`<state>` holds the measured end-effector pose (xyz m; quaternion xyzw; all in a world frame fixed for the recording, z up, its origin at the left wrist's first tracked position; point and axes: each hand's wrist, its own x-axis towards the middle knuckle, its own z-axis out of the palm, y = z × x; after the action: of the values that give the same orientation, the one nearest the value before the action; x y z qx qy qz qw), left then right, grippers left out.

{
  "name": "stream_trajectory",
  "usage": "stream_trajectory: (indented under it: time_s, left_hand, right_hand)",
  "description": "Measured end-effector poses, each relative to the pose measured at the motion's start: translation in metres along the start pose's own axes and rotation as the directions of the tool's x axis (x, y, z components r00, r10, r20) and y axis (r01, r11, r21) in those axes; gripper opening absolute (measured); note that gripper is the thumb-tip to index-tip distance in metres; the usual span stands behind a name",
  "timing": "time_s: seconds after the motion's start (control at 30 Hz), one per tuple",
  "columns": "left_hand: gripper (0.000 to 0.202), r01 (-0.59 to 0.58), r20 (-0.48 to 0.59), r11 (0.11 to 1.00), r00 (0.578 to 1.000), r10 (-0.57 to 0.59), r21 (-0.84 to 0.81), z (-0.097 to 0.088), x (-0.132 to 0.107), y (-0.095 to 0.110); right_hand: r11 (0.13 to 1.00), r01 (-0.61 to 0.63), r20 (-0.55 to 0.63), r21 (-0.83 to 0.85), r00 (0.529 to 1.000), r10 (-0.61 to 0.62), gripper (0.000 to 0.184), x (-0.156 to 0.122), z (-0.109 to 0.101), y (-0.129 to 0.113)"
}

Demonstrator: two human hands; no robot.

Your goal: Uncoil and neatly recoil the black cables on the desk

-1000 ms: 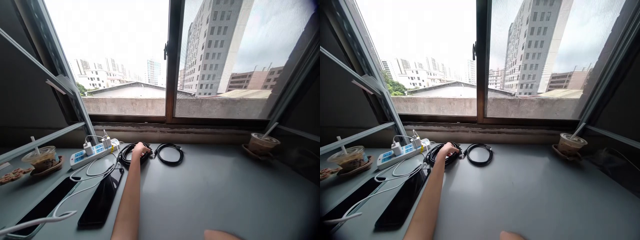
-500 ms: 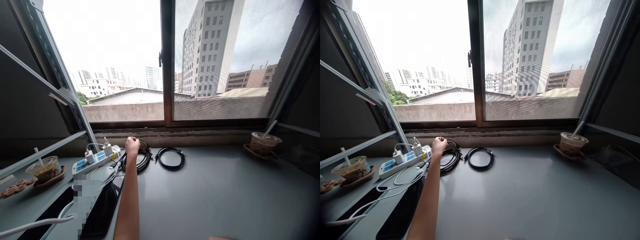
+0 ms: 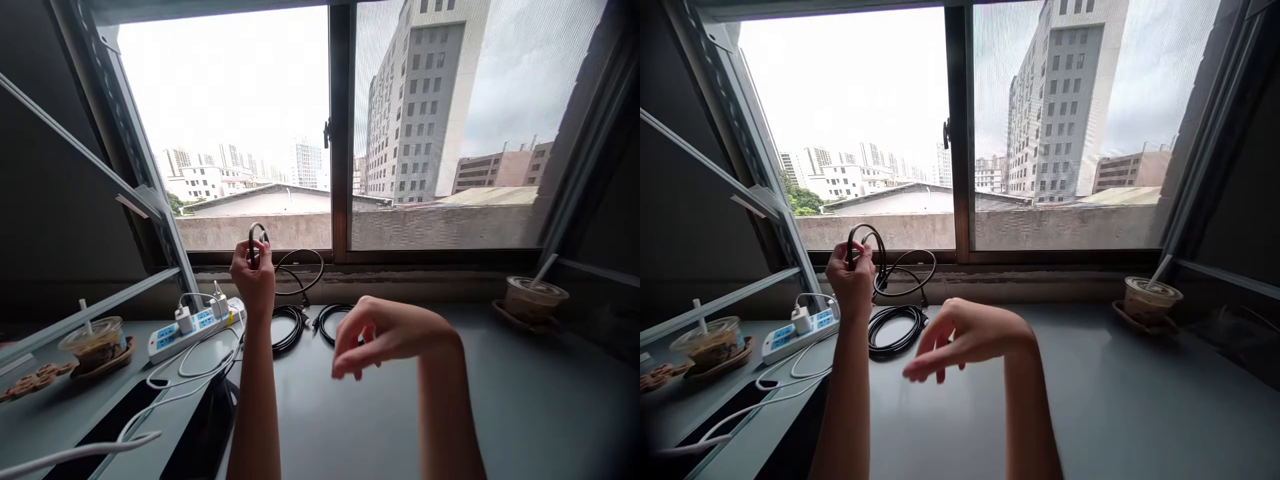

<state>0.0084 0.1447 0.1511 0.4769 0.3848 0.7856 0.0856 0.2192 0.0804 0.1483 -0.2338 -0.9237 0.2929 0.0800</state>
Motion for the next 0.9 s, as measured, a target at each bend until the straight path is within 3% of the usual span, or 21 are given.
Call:
stream_trajectory:
  time_s: [0.03,0.1,0.17,0.27,0.33,0.4,0.47,0.57,0.67,0.8,0.9]
  left_hand:
    - [0.018,0.002,-0.008,0.996,1.0,-0.003,-0.085,0.001,-0.002,0.006]
    - [0.021,0.016,0.012,0.97,1.0,-0.014,-0.242,0.002,-0.005,0.018]
    - [0.021,0.024,0.03,0.938,0.999,-0.015,-0.346,0.004,-0.01,0.029]
    - [0.02,0.04,0.007,0.897,0.999,-0.041,-0.44,0.01,-0.018,0.043]
    - [0.019,0.081,-0.025,0.867,0.994,-0.107,-0.492,0.016,-0.025,0.049]
    - [0.02,0.105,-0.046,0.844,0.987,-0.152,-0.526,0.022,-0.03,0.052]
    - [0.019,0.09,-0.063,0.839,0.987,-0.146,-0.537,0.026,-0.033,0.052]
    - [0.018,0.048,-0.106,0.845,0.987,-0.123,-0.532,0.028,-0.035,0.052]
    - [0.018,0.031,-0.171,0.846,0.975,-0.143,-0.532,0.027,-0.033,0.05]
    - [0.021,-0.011,-0.225,0.85,0.966,-0.127,-0.527,0.021,-0.027,0.047]
    - [0.021,-0.011,-0.225,0.833,0.965,-0.136,-0.552,0.01,-0.02,0.047]
  right_hand:
    - [0.988,-0.135,-0.064,0.077,0.988,0.14,0.056,0.009,-0.002,0.006]
    - [0.913,-0.363,-0.082,0.189,0.92,0.383,0.061,0.025,-0.004,0.019]
    - [0.882,-0.375,-0.116,0.285,0.9,0.42,0.068,0.038,-0.002,0.029]
    - [0.934,-0.146,-0.283,0.328,0.927,0.244,0.081,0.05,0.002,0.028]
    - [0.938,0.041,-0.354,0.344,0.931,0.089,0.07,0.055,0.004,0.02]
    - [0.916,0.192,-0.431,0.352,0.902,-0.024,0.05,0.058,0.004,0.012]
    - [0.907,0.29,-0.56,0.304,0.825,-0.076,0.039,0.058,0.002,0.007]
    - [0.904,0.389,-0.734,0.18,0.664,-0.14,0.035,0.051,-0.003,0.003]
    - [0.818,0.542,-0.823,0.194,0.543,-0.164,0.039,0.036,-0.006,-0.006]
    - [0.616,0.698,-0.869,0.364,0.493,-0.046,0.037,0.012,-0.006,-0.023]
    - [0.498,0.771,-0.898,0.397,0.438,0.039,0.029,-0.008,-0.007,-0.027]
